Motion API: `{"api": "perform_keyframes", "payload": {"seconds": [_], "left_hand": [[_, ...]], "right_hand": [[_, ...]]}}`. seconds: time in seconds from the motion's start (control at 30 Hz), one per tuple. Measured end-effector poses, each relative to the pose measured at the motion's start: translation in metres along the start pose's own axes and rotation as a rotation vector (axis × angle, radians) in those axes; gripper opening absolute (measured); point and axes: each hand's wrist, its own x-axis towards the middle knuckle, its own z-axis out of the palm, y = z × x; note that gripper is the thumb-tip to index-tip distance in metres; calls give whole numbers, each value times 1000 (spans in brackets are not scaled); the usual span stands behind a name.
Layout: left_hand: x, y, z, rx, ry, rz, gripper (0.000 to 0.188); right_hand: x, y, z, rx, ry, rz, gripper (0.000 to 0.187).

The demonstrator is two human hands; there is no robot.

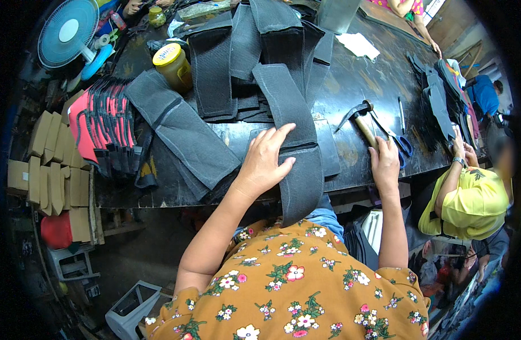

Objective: The person repeatedly picks up small black fabric pieces, folds them, and uses a hammer to strike the folded edge on a workbench. They then place the finished pieces into a growing stack. The process is repeated for multiple pieces throughout the clip.

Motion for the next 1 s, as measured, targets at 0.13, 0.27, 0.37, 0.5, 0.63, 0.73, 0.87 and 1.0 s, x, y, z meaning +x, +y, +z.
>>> {"api": "perform_keyframes", "payload": {"seconds": [0.13, 0.27, 0.37, 0.5, 0.63, 0.73, 0.87, 1.0], "left_hand": [[0, -1, -4, 17, -25, -68, 84], [-1, -3, -5, 143, 18, -57, 91], [-1, -7, -4, 162, -10, -76, 94], [-3, -12, -3, 172, -13, -72, 99], [-5, -17, 2, 197, 13, -59, 102], [-4, -18, 5, 203, 28, -57, 104], [-4, -15, 4, 155, 42, -99, 109], [-2, -13, 1, 155, 37, -104, 109]], "right_hand": [[2, -9, -20, 418, -106, 158, 37], [-25, -60, -45, 654, -155, 122, 49], [-36, -89, -53, 547, -332, -141, 56], [-37, -108, -52, 557, -322, -126, 60], [-38, -116, -47, 580, -312, -182, 63], [-39, -118, -48, 522, -338, -214, 66], [-39, -125, -45, 542, -299, -351, 68], [-38, -133, -47, 510, -310, -332, 67]]}}
